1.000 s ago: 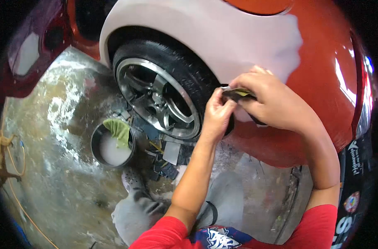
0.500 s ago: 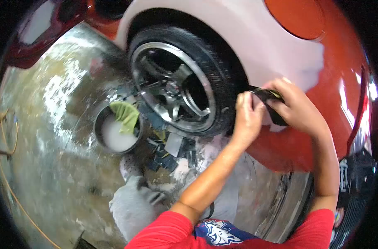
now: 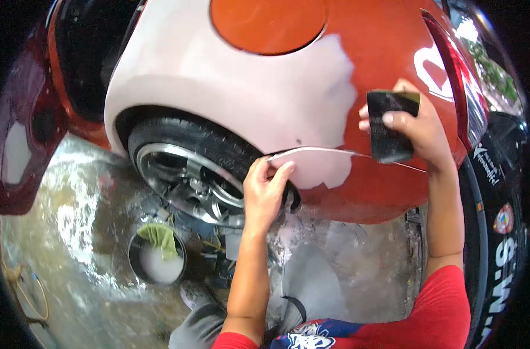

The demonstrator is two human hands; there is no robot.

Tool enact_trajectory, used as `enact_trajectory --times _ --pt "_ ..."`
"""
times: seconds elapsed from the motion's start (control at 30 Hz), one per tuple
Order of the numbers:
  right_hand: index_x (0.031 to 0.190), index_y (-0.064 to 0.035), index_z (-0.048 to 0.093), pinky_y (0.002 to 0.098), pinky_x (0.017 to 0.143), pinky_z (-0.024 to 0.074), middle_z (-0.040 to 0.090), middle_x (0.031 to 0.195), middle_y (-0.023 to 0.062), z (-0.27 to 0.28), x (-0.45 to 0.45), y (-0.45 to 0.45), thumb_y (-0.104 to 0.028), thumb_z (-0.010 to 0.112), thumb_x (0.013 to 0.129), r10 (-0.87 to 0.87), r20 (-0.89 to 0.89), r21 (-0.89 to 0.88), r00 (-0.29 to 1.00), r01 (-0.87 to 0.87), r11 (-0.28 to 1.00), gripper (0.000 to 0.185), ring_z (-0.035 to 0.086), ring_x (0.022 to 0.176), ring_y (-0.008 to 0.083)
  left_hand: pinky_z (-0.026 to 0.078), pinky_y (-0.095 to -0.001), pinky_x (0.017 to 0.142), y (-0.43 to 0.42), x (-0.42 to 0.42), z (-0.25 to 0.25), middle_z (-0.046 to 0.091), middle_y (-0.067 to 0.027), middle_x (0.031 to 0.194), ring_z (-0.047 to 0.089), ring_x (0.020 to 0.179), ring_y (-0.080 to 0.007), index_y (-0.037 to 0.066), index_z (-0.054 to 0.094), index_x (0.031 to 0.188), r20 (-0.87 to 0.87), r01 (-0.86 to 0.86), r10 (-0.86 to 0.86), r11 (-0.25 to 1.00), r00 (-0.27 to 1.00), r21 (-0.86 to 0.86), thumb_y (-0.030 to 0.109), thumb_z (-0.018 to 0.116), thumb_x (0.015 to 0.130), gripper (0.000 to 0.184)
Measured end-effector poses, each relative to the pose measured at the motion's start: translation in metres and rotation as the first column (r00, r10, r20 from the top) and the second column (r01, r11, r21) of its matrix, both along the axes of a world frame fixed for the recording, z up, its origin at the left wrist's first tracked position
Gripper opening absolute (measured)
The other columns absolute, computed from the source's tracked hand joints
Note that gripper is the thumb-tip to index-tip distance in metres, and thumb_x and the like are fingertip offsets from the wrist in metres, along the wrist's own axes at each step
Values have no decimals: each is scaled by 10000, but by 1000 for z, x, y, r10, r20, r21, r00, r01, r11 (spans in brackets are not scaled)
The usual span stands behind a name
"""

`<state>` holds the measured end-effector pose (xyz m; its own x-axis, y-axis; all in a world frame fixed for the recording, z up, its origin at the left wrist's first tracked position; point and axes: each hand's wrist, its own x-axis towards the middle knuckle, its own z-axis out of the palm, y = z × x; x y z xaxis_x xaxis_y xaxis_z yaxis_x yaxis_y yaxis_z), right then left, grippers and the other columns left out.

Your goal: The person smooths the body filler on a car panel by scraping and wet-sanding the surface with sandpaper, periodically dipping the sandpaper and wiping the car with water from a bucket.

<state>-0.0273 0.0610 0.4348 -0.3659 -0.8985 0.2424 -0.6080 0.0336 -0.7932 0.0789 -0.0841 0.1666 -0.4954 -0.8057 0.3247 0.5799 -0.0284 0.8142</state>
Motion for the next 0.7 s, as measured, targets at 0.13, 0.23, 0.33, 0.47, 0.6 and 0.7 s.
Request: enact_trajectory --times 0.13,0.23,0.33,0.47,0.6,0.7 --pt "1134 11 581 343 817 590 703 988 128 -31 -6 28 -19 578 929 -153 -62 5 986 153 988 207 728 918 200 481 -239 672 -5 1 1 640 -20 838 593 747 -74 -59 692 966 17 30 -31 999 999 24 137 753 928 209" --pt "1057 0 655 348 776 570 707 981 123 -50 2 26 -23 622 928 -62 -622 2 781 80 997 136 722 898 247 491 -239 653 -6 -1 0 659 -19 803 591 712 -72 -63 694 952 15 24 -25 1000 1000 18 132 735 936 199" --pt "996 -55 640 383 723 555 678 915 105 -71 13 5 -62 674 822 -35 -893 -37 450 4 999 178 680 873 306 500 -239 656 -8 -3 -5 654 -17 794 587 702 -70 -54 703 913 28 -23 24 999 999 -25 139 730 940 196" --pt "929 -84 585 391 655 524 608 833 78 -86 19 -24 -69 660 747 -21 -977 -37 211 -72 997 197 640 795 272 563 -250 735 -5 0 -3 710 -34 921 655 828 -87 -21 715 998 6 11 -12 999 1000 44 196 711 978 219" --pt "926 -72 594 391 670 518 602 870 84 -92 19 -38 -70 660 749 19 -992 11 128 -62 998 189 636 831 271 511 -229 684 -2 -3 -2 715 -28 819 618 740 -63 -48 723 891 -118 33 -14 988 993 154 114 746 938 171" --pt "916 -69 599 392 684 509 589 861 78 -97 20 -42 -85 658 757 36 -995 27 97 -90 996 171 633 836 268 507 -220 688 2 -8 -6 718 -23 817 612 752 -48 -45 724 878 -104 18 4 977 995 212 107 778 913 166"
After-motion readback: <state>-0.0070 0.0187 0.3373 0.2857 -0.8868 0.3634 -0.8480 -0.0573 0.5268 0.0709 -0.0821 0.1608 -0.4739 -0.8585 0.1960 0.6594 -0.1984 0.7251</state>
